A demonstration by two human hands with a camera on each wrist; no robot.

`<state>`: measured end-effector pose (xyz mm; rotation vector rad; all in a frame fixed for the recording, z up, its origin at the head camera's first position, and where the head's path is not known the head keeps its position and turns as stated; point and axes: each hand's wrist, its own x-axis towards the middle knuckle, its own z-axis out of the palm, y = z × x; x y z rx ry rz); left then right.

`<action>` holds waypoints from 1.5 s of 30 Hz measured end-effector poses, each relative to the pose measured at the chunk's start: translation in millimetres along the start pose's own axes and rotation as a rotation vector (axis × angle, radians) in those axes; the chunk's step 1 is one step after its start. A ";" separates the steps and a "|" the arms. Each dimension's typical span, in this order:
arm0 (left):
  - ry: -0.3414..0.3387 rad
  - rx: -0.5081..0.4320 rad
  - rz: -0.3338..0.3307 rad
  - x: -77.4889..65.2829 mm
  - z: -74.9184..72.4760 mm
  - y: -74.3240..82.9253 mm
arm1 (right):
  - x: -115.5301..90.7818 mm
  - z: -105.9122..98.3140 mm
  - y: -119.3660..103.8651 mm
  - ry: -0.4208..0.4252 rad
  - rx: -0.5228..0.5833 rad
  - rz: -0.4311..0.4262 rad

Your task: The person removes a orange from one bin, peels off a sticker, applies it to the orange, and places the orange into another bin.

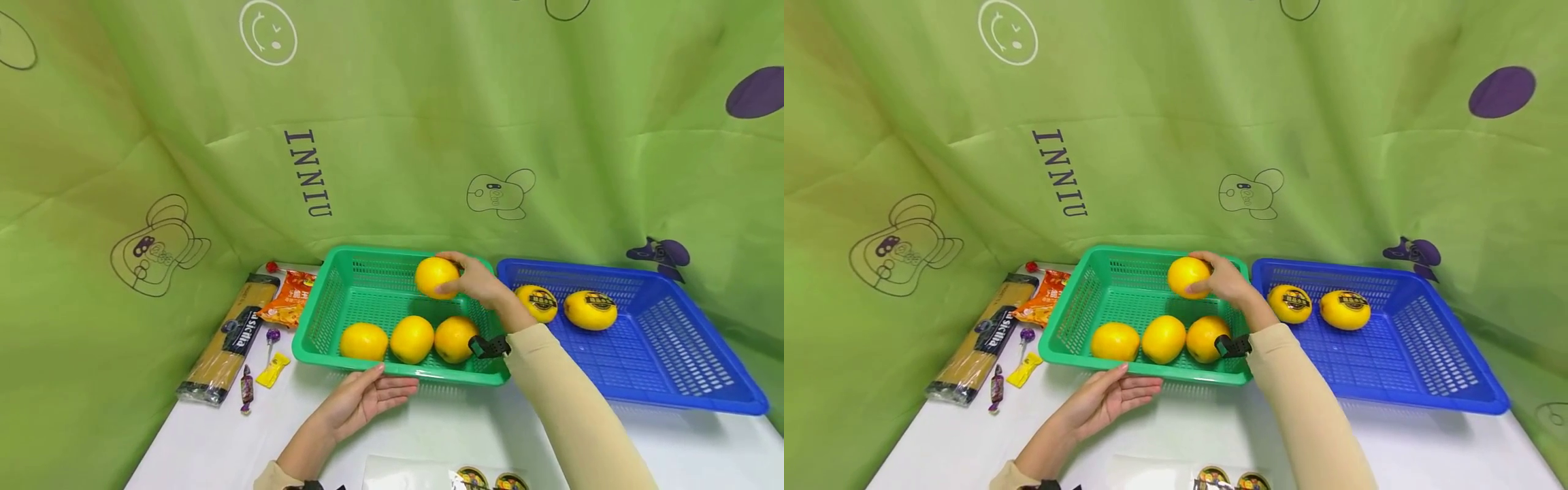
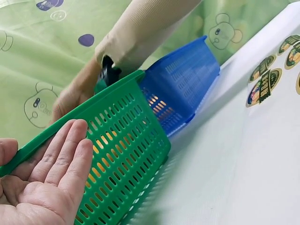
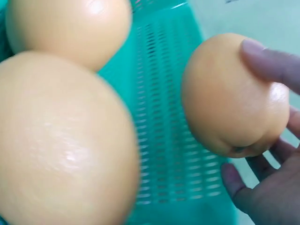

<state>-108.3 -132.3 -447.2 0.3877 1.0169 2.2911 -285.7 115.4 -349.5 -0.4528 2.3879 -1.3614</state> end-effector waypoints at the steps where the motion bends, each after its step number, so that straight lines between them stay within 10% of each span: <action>1: 0.002 0.001 -0.001 0.1 0.3 -0.4 | -4.2 -2.4 -2.6 0.009 0.017 -0.013; 15: -0.012 -0.044 0.009 1.7 0.0 0.2 | -109.9 5.6 -8.0 0.146 0.084 -0.334; 26: 0.010 -0.010 0.009 5.6 1.3 5.5 | -197.1 42.0 30.4 0.095 0.204 -0.546; 40: -0.025 -0.026 0.007 4.5 -0.3 2.4 | -189.7 95.3 74.0 -0.058 0.061 -0.109; 45: -0.015 -0.019 0.007 5.0 0.0 3.7 | -180.0 97.4 76.5 -0.087 0.061 -0.071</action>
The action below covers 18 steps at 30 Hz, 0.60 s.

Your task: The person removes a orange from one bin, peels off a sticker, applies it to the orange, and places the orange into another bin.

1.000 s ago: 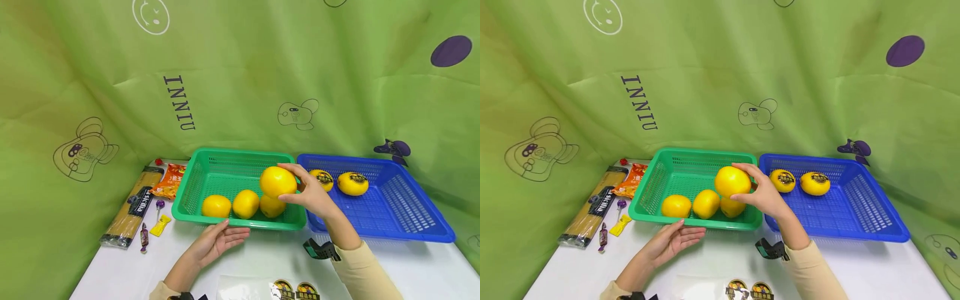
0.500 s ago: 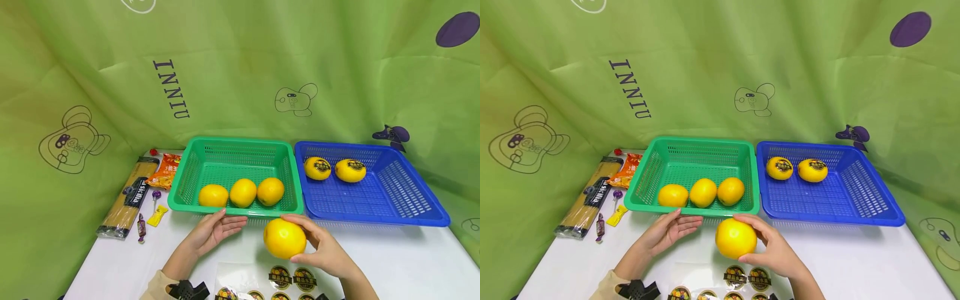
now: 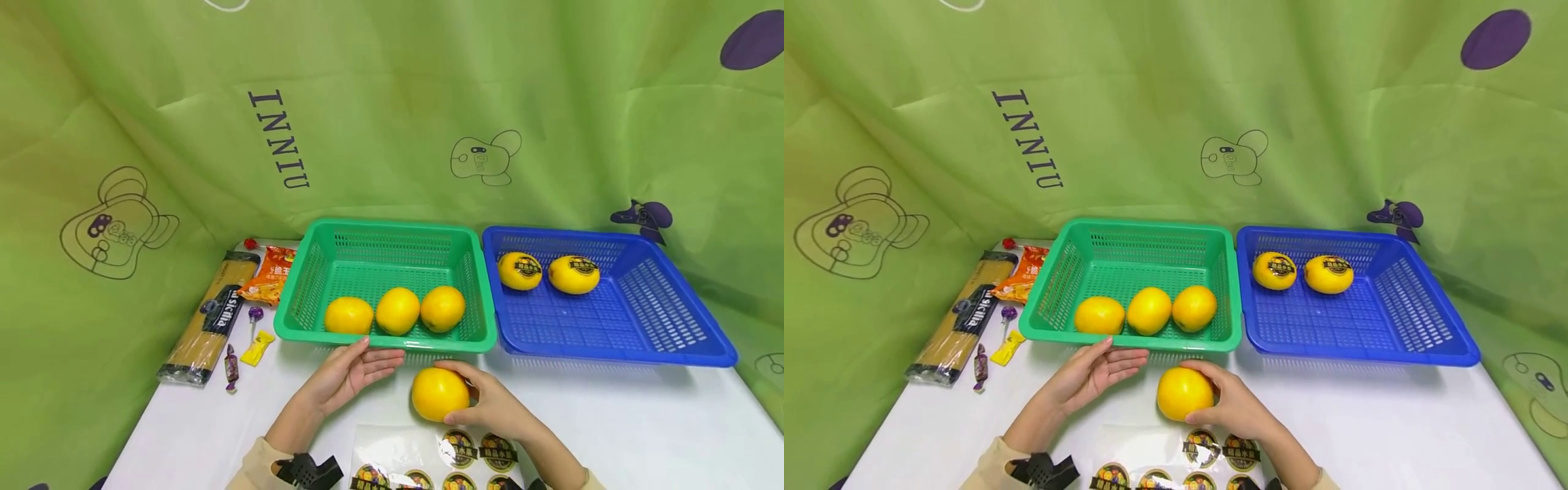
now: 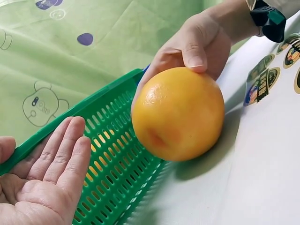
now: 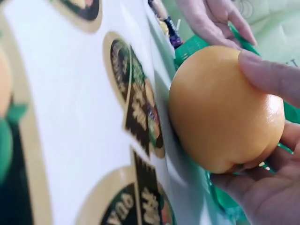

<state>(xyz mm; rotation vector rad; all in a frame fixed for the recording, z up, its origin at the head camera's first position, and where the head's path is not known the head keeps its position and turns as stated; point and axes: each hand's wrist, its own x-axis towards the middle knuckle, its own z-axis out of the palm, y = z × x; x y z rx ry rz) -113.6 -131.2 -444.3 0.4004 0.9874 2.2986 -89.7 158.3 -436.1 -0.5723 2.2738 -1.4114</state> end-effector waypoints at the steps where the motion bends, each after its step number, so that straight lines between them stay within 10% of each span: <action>1: 0.005 0.001 -0.001 0.1 0.1 0.5 | 0.8 0.0 0.1 -0.001 -0.011 -0.001; 18: 0.027 -0.012 -0.016 0.0 2.4 1.5 | 5.3 -1.7 7.3 -0.043 -0.083 -0.008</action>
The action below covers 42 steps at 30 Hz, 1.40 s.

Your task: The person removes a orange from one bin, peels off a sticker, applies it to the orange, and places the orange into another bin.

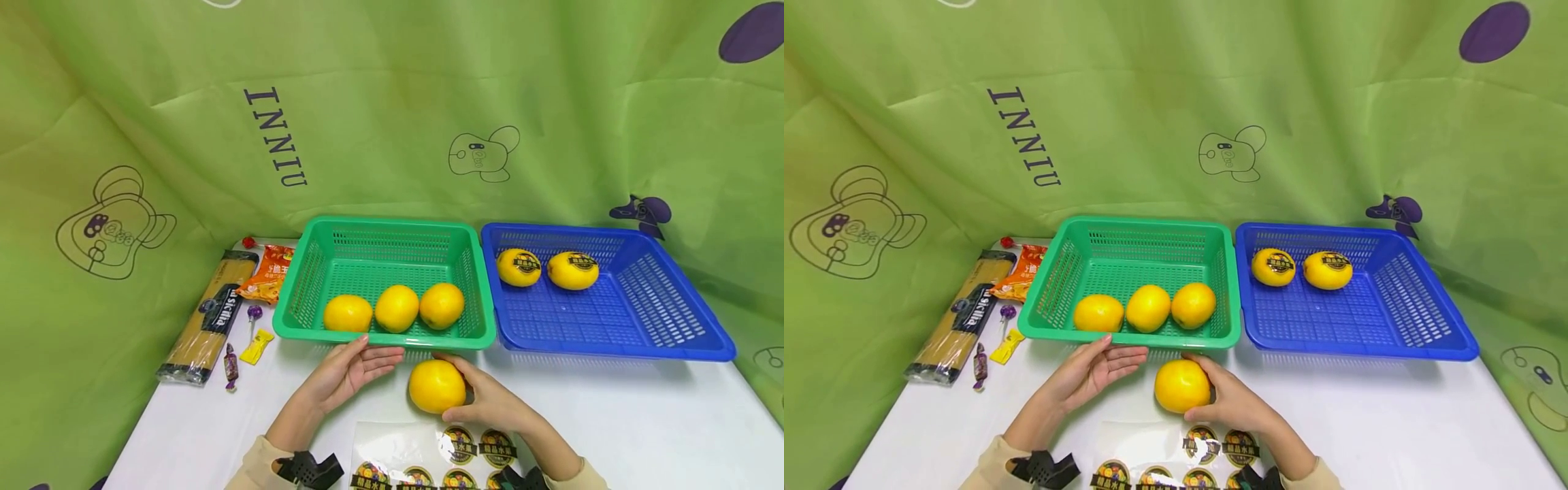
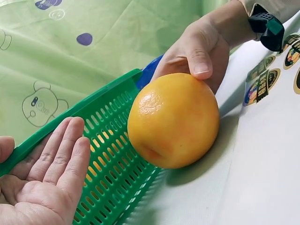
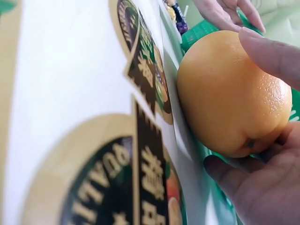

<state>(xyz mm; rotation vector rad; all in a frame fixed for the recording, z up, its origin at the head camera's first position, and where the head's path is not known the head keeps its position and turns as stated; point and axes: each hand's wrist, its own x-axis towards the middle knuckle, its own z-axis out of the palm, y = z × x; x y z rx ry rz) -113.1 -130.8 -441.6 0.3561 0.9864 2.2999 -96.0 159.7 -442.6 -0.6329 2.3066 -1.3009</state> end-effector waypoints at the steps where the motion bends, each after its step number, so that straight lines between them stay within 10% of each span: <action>1: 0.000 -0.001 -0.002 0.3 0.2 -0.2 | -0.2 0.1 0.7 0.000 0.001 0.003; 13: 0.005 0.135 -0.035 0.2 3.8 -4.8 | -18.9 -6.7 1.9 0.064 -0.034 0.028; 21: 0.015 0.789 -0.109 -22.8 27.7 -23.2 | -66.4 -5.4 6.0 0.173 0.050 -0.032; 28: -0.056 1.405 -0.097 -45.4 57.3 -43.3 | -85.5 10.5 4.4 0.082 0.206 0.128; 36: -0.279 1.791 0.109 -33.0 71.3 -73.9 | -83.1 24.0 13.1 0.120 0.124 0.132; 42: -0.222 1.992 0.377 -26.2 65.5 -92.9 | -80.0 28.6 19.3 0.173 0.032 0.035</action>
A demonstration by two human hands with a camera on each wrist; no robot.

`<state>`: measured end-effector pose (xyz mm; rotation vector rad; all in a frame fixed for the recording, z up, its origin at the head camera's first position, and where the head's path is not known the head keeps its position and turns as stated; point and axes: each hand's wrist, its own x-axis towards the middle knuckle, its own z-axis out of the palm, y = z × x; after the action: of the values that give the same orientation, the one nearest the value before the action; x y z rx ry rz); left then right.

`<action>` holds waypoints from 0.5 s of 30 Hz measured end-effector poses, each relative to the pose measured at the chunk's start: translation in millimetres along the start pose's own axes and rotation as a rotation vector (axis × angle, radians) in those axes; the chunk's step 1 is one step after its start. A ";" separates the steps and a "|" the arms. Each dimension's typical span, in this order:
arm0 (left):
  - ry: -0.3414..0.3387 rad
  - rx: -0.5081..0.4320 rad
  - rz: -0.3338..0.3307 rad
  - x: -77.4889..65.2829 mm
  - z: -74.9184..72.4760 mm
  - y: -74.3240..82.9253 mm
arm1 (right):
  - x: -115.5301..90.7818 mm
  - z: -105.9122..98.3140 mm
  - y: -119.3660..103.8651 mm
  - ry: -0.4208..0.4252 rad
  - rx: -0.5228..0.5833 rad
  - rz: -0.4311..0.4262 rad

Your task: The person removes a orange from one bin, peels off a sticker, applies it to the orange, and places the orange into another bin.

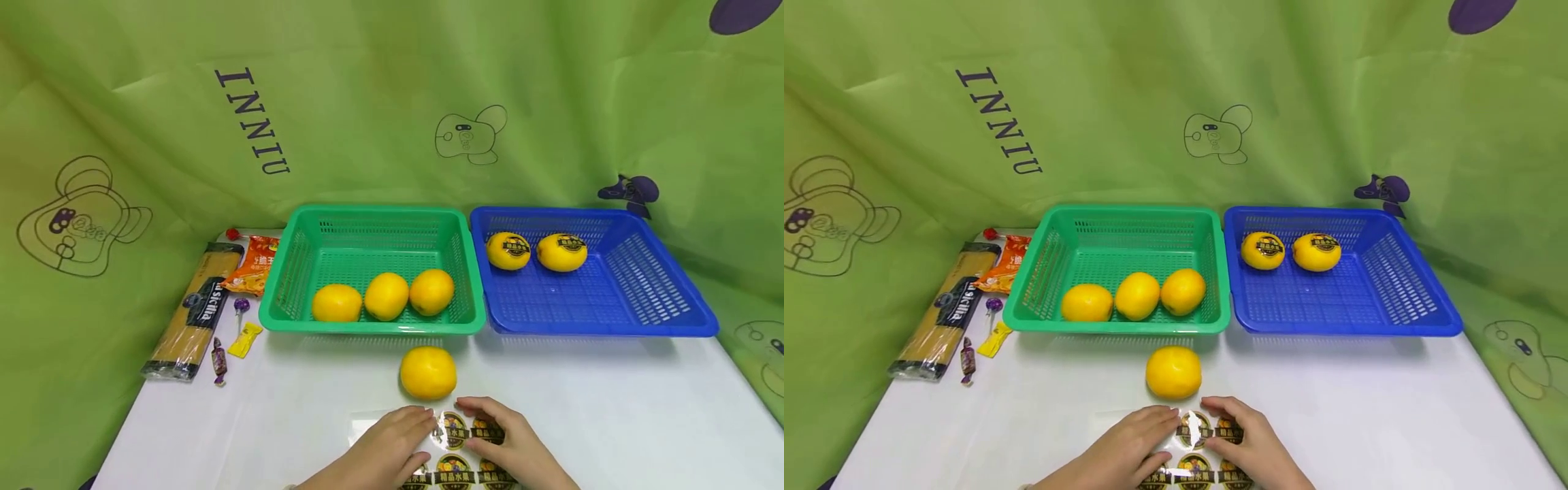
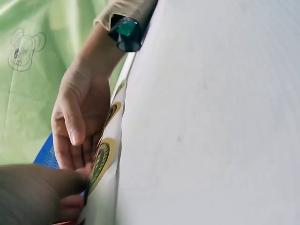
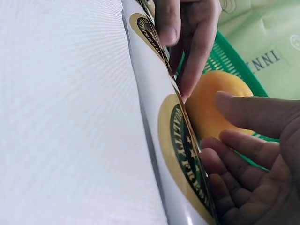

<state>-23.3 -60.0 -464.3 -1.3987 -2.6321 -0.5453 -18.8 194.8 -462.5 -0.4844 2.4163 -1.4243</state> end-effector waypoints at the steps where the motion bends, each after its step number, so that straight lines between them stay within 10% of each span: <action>1: 0.024 0.006 -0.007 0.5 2.6 -0.2 | 0.7 0.8 0.6 0.013 -0.017 -0.011; 15: 0.180 -0.207 -0.188 2.4 19.7 -0.3 | 2.2 11.0 -1.2 0.085 -0.257 -0.141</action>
<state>-23.5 -51.2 -482.1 -1.0941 -2.6353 -0.9433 -16.0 184.7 -466.8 -0.6786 2.6979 -1.2134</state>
